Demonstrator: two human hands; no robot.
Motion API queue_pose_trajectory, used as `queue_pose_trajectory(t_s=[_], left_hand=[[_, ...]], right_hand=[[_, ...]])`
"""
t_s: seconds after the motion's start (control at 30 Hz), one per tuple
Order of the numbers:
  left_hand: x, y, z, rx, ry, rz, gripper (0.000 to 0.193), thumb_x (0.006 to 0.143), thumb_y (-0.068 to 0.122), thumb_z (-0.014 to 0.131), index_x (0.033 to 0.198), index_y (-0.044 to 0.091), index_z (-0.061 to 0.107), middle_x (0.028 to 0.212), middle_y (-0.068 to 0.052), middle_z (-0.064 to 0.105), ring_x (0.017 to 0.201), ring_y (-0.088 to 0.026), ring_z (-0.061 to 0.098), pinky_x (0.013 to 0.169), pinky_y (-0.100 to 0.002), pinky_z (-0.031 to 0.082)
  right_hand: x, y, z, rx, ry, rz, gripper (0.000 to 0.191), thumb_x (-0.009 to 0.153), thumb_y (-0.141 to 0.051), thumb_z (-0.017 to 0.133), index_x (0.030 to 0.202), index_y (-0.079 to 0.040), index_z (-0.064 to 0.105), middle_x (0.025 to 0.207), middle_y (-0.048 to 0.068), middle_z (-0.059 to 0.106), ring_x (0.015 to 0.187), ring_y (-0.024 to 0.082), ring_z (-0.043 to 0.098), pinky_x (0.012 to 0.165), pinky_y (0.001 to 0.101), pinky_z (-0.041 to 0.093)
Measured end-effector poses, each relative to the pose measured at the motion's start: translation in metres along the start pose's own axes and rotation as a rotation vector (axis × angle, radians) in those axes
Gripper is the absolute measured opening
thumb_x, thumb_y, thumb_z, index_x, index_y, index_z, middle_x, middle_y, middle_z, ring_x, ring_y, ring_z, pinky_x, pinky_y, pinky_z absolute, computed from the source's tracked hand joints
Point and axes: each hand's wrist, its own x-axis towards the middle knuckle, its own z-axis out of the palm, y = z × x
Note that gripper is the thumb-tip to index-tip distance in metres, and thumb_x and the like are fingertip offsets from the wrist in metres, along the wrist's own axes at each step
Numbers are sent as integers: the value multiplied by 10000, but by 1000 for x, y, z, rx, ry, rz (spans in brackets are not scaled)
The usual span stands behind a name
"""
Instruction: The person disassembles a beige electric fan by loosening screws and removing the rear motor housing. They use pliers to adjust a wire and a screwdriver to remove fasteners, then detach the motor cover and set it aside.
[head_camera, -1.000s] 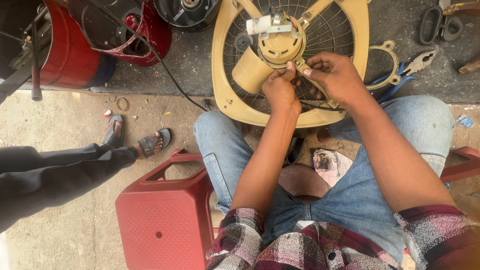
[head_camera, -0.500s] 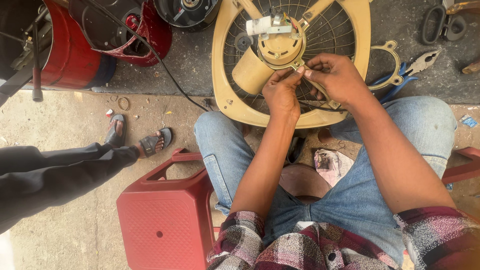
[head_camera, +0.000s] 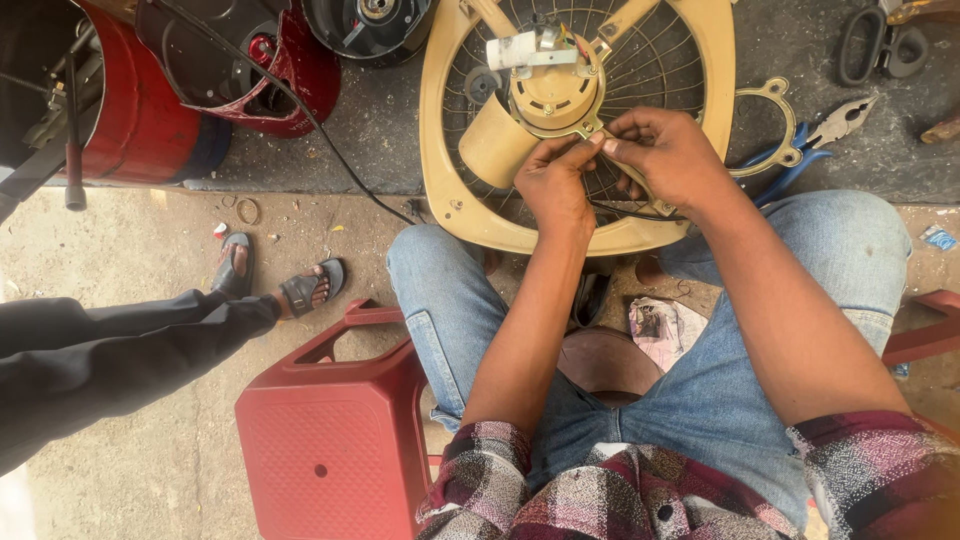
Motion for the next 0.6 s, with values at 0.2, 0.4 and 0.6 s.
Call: queue_pose_trajectory(t_s=[0.2,0.4,0.6], left_hand=[[0,11,-4,-71,-79,-58,101,808,-64,775,898,-54,731,828,-107,727,689,-136,612,633,-246,477],[-2,13,-4,7,-90,-7,106,801,-61,780,897,-51,737,822,-79,713,679,-111,583,635,-243,454],[0,6,0,-16,8,21,61,763,-96,746,798,-56,717,735,-86,693,636,-127,563,615,-250,432]], right_hand=[[-1,-2,0,-27,-6,5,226,986,-145,670,1149,11,677,828,67,691,598,105,617,503,262,488],[0,-1,-1,-35,-8,21,231,993,-166,678,1148,6,680,834,76,691,606,112,622,515,267,490],[2,3,1,-32,-36,27,236,984,-176,678,1139,2,678,846,66,683,606,119,631,514,275,495]])
